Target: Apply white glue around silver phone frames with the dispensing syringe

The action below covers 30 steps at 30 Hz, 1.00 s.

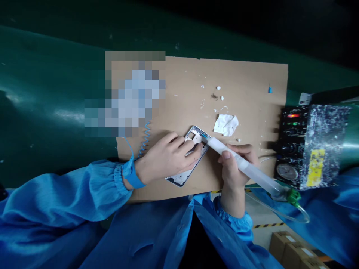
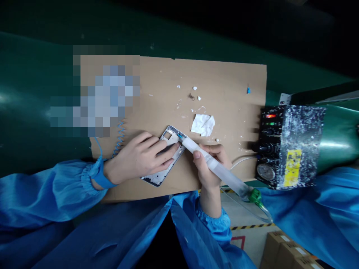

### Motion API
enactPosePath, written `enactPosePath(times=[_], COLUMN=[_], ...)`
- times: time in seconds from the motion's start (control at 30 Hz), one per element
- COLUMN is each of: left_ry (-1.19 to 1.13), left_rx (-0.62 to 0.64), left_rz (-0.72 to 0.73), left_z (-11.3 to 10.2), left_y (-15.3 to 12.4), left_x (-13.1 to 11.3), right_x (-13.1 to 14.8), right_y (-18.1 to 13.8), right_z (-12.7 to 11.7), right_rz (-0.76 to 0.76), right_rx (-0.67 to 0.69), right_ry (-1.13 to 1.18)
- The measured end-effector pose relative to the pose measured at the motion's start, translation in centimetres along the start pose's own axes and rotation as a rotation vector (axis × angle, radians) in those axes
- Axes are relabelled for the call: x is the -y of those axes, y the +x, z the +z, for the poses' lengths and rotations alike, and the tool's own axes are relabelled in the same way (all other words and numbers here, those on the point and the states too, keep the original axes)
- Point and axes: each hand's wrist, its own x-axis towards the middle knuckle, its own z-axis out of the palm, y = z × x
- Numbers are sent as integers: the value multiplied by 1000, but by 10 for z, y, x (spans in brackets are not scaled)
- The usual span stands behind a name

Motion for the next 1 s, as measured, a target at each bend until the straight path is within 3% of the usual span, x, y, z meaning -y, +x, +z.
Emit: enactPosePath(times=[0.73, 1.0], left_ry=[78, 68], left_rx=[-24, 25], left_rz=[25, 13], left_z=[-1, -1], left_y=[1, 0], left_x=[0, 0], right_x=[4, 4], right_y=[4, 2], right_z=[5, 3], right_rz=[-40, 0], right_rx=[6, -12], right_ry=[84, 67])
